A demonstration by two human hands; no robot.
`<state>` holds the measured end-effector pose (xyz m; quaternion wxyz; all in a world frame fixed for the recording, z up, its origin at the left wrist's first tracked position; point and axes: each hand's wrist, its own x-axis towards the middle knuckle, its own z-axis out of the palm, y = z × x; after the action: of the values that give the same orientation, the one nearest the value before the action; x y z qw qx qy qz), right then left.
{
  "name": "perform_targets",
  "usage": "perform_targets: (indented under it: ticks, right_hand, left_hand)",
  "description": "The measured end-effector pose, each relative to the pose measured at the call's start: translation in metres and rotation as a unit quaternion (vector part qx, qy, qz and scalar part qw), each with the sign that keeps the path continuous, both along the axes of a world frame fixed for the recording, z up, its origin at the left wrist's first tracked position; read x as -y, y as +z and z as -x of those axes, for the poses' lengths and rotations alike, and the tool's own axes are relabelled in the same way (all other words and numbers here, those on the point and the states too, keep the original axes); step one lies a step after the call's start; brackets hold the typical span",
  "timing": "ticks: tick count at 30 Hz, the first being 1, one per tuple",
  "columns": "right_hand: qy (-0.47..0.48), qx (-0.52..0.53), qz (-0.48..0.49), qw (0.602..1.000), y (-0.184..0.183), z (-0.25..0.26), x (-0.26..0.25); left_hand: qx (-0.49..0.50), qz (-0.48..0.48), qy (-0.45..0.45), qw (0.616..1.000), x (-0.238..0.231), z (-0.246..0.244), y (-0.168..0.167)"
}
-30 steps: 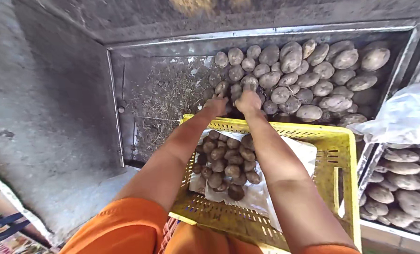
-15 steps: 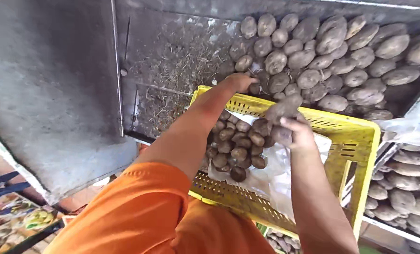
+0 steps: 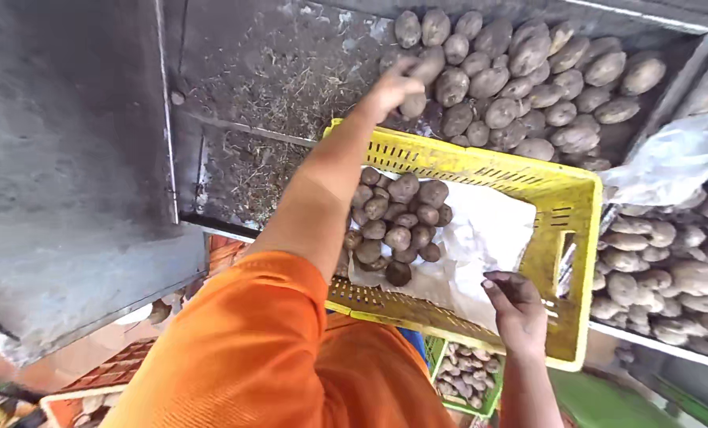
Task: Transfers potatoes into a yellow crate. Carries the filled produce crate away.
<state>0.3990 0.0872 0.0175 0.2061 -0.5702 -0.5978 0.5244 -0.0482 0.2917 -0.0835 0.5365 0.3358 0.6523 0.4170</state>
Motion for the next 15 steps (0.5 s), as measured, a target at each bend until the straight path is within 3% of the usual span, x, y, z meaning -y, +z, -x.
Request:
perform_targets:
  ticks: [3, 5, 8, 10, 12, 15]
  right_hand:
    - [-0.061, 0.004, -0.061, 0.996, 0.012, -0.032, 0.034]
    - [-0.081, 0.032, -0.103, 0.991, 0.013, -0.047, 0.051]
    - [-0.071, 0.135, -0.21, 0.966, 0.01, -0.073, 0.057]
    - [-0.107, 0.171, -0.246, 0.948, 0.01, -0.095, 0.039]
    - [-0.18, 0.151, -0.175, 0.956, 0.007, -0.12, 0.012]
    - [-0.153, 0.049, 0.014, 0.987, -0.007, -0.156, -0.046]
  left_hand:
    - [0.251, -0.074, 0.043, 0.964, 0.032, 0.0, 0.039]
    - [0.278, -0.085, 0.001, 0.957, 0.066, -0.011, 0.068]
    - [0.147, -0.018, -0.079, 0.986, 0.124, -0.039, 0.092]
    - [0.007, 0.046, -0.196, 0.98, 0.162, -0.061, 0.103]
    - [-0.087, 0.067, -0.324, 0.94, 0.195, -0.082, 0.101]
    - [-0.103, 0.109, -0.311, 0.938, 0.248, -0.103, 0.11]
